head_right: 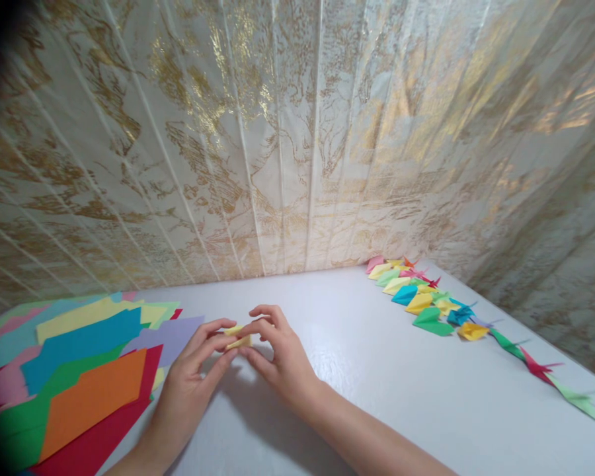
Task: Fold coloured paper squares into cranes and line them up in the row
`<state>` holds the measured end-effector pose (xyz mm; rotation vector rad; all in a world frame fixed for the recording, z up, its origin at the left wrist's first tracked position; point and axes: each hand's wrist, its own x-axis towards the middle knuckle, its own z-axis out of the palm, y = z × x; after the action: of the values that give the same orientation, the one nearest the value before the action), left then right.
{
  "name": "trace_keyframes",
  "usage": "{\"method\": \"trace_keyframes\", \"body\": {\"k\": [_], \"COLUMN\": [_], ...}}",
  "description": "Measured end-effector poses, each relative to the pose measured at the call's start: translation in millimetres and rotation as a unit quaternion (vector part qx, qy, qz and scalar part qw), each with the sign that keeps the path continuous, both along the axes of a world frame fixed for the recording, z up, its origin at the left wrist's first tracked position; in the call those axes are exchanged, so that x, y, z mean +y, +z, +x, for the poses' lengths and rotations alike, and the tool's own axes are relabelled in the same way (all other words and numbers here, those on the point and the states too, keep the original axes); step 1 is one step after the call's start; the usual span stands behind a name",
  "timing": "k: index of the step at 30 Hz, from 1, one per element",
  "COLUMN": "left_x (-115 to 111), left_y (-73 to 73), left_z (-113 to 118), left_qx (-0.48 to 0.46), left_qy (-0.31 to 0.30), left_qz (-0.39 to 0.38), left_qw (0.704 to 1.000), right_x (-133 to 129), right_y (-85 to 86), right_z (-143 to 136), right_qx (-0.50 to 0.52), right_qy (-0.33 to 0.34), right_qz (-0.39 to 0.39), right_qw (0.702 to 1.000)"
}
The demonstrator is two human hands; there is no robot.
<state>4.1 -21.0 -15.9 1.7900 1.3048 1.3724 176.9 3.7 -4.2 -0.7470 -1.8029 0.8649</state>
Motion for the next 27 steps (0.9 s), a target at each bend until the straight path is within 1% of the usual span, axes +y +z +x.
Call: {"method": "trace_keyframes", "body": {"k": [3, 6, 8, 10, 13, 17, 21, 22, 24, 26, 27], "left_x": [2, 1, 0, 0, 2, 2, -1, -2, -4, -6, -6], "left_y": [0.5, 1.0, 2.3, 3.8, 5.3, 6.8, 6.9, 6.1, 4.1, 2.8, 2.9], "left_z": [-1, 1, 3, 3, 2, 0, 3, 4, 5, 5, 5], "left_qx": [0.002, -0.011, -0.010, -0.007, -0.009, -0.003, 0.008, 0.007, -0.001, -0.011, -0.012], "left_qy": [0.002, 0.004, -0.004, -0.017, -0.024, -0.034, -0.061, -0.059, -0.038, -0.018, -0.018], "left_qz": [0.015, 0.007, 0.002, 0.000, 0.005, 0.018, 0.008, 0.002, -0.008, -0.027, -0.040], "left_qw": [1.000, 1.000, 1.000, 1.000, 1.000, 0.999, 0.998, 0.998, 0.999, 0.999, 0.999], "right_x": [4, 8, 11, 12, 12, 15, 20, 21, 23, 23, 23], "right_y": [-0.5, -3.9, -6.4, -7.8, -6.4, 0.1, 6.5, 7.4, 7.9, 7.1, 6.5], "right_z": [2, 3, 3, 2, 3, 8, 15, 17, 19, 20, 20], "right_qx": [0.006, 0.044, 0.076, 0.097, 0.100, 0.105, 0.005, -0.017, -0.031, -0.017, -0.006], "right_qy": [0.006, 0.023, 0.030, 0.030, 0.039, 0.051, 0.071, 0.072, 0.069, 0.070, 0.072], "right_qz": [-0.047, -0.114, -0.158, -0.185, -0.196, -0.208, -0.209, -0.198, -0.173, -0.169, -0.178], "right_qw": [0.999, 0.992, 0.984, 0.978, 0.975, 0.971, 0.975, 0.977, 0.982, 0.983, 0.981]}}
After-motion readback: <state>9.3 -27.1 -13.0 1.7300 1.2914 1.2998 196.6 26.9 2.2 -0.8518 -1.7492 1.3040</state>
